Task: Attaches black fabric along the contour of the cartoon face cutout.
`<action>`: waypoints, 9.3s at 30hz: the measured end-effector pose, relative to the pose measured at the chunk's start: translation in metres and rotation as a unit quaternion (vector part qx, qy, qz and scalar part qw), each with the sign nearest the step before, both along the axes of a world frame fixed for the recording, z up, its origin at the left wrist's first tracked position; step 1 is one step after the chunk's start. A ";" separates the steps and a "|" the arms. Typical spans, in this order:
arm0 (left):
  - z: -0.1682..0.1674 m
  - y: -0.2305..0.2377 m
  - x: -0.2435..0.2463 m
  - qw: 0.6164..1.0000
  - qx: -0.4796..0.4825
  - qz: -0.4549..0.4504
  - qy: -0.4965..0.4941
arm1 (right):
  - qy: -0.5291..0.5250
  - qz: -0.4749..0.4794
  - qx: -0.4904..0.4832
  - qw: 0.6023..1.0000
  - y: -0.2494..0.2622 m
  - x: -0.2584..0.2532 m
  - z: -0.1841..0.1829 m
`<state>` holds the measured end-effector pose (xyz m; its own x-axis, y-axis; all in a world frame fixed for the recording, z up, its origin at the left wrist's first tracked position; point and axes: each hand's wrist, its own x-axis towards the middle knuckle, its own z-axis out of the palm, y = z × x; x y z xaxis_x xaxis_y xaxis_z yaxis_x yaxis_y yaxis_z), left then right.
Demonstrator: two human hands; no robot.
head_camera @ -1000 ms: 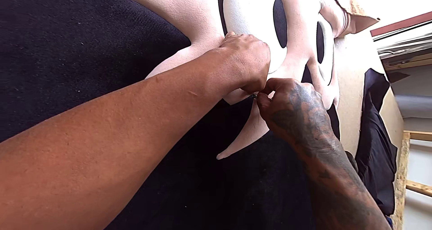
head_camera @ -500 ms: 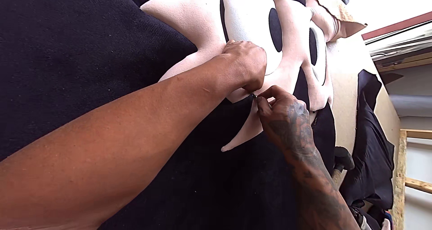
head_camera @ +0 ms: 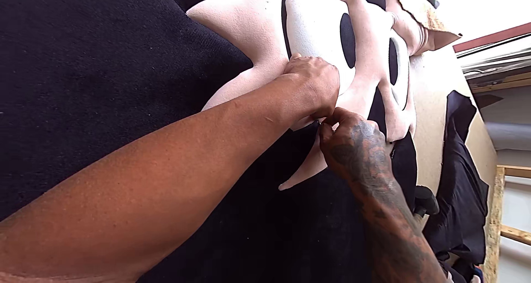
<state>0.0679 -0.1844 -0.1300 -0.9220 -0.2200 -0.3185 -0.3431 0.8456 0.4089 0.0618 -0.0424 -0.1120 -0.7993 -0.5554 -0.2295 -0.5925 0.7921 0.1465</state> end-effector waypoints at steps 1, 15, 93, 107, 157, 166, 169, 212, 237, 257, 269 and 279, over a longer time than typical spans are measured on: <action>0.000 0.000 0.000 1.000 -0.001 0.000 -0.001 | 0.008 -0.001 -0.004 1.000 0.000 0.003 -0.002; -0.005 -0.001 0.003 1.000 0.004 0.004 0.015 | -0.063 -0.026 -0.156 0.985 0.028 -0.011 -0.005; -0.002 -0.012 0.005 0.999 0.025 -0.027 0.011 | -0.126 0.451 -0.080 0.880 -0.010 -0.113 0.029; -0.005 -0.012 0.005 0.999 0.023 -0.026 0.022 | -0.110 0.344 -0.135 0.923 0.014 -0.097 0.003; 0.032 0.061 -0.050 0.920 -0.285 -0.236 -0.128 | -0.213 -0.133 -0.671 0.697 0.081 -0.074 -0.055; 0.024 0.041 -0.039 0.966 -0.184 -0.019 -0.178 | -0.296 -0.181 -0.699 0.626 0.088 -0.080 -0.049; 0.029 0.051 -0.042 0.954 -0.230 -0.032 -0.190 | -0.302 -0.182 -0.699 0.622 0.088 -0.080 -0.048; -0.017 0.071 0.086 0.944 -0.283 -0.076 0.153 | -0.355 -0.180 -0.678 0.618 0.095 -0.081 -0.043; -0.011 0.108 0.113 0.942 -0.126 -0.062 0.306 | -0.393 -0.162 -0.708 0.564 0.094 -0.082 -0.047; -0.045 0.027 0.027 0.934 -0.114 0.005 0.339 | -0.388 -0.134 -0.703 0.580 0.091 -0.075 -0.046; -0.033 0.024 0.050 0.941 -0.128 0.099 0.296 | -0.386 -0.128 -0.700 0.587 0.092 -0.074 -0.048; -0.021 0.023 0.063 0.955 -0.154 0.060 0.248 | -0.391 -0.127 -0.708 0.574 0.091 -0.073 -0.047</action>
<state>0.1305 -0.1610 -0.1508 -0.9054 -0.3458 0.2464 -0.2733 0.9187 0.2850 -0.0111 0.0483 -0.1589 -0.8562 -0.5155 -0.0348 0.1221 -0.1364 -0.9831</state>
